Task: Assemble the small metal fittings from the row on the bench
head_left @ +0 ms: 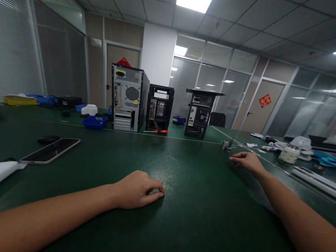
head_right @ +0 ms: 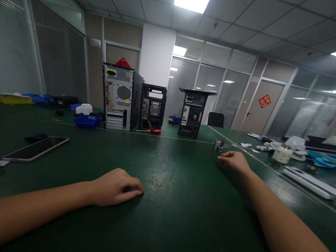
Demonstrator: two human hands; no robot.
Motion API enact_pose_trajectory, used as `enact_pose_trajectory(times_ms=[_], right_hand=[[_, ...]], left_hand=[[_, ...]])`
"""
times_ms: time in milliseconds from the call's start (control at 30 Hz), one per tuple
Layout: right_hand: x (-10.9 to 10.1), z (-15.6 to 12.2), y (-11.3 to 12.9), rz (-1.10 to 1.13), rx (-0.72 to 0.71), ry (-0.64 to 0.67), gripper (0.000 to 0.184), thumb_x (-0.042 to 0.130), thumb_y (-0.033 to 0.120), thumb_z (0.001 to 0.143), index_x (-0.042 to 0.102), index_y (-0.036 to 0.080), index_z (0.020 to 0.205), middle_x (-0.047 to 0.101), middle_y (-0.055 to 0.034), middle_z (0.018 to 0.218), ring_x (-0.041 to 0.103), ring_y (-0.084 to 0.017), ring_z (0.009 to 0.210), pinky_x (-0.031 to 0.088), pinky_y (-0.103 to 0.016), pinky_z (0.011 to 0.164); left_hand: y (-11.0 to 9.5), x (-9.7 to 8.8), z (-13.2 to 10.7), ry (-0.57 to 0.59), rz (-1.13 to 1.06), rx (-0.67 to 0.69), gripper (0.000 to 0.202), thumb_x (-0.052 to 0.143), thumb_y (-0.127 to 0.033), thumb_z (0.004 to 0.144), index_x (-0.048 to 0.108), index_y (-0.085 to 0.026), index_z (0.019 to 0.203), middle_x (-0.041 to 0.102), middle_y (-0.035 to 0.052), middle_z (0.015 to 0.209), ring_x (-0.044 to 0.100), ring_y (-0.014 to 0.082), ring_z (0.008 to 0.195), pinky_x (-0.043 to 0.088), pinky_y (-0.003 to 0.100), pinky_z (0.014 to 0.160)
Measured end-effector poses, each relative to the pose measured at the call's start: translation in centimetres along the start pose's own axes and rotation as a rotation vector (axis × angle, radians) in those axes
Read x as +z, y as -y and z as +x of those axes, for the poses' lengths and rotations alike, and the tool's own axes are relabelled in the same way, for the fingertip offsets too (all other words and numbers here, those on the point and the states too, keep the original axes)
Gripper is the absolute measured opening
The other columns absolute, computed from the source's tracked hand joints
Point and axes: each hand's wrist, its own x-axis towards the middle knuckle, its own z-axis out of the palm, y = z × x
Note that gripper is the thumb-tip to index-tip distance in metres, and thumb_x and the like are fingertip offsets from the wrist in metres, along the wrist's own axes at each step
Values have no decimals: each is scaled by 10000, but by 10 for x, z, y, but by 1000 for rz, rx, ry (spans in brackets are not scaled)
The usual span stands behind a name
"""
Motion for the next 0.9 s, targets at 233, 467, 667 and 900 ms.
enact_pose_trajectory(times_ms=[233,467,667,900], right_hand=[[1,-3,0,301,173,110,277,810,383,736,791,184,928,777,-114,1039,738,-286,903,665,-390,730],[1,-5,-1,279,176,60,217,834,353,702,685,195,697,761,-109,848,729,-271,817,657,-406,720],[-2,-7,1,189,157,36,317,839,440,679,626,207,649,731,-89,752,714,-258,726,648,-410,656],[-3,-1,-4,141,66,136,240,729,411,787,769,186,860,772,-110,877,721,-260,806,627,-337,623]], left_hand=[[3,1,-1,-1,0,3,254,519,-346,1033,734,-245,1126,747,-5,829,686,149,720,469,234,675],[3,5,-1,-15,0,11,257,521,-360,1034,735,-245,1117,736,-4,793,683,151,699,463,240,668],[-3,1,-1,-3,-4,6,257,519,-354,1034,733,-246,1126,735,-8,800,680,151,705,468,244,678],[-5,3,1,-6,-4,0,258,513,-352,1038,728,-247,1135,720,-14,788,669,150,697,446,255,675]])
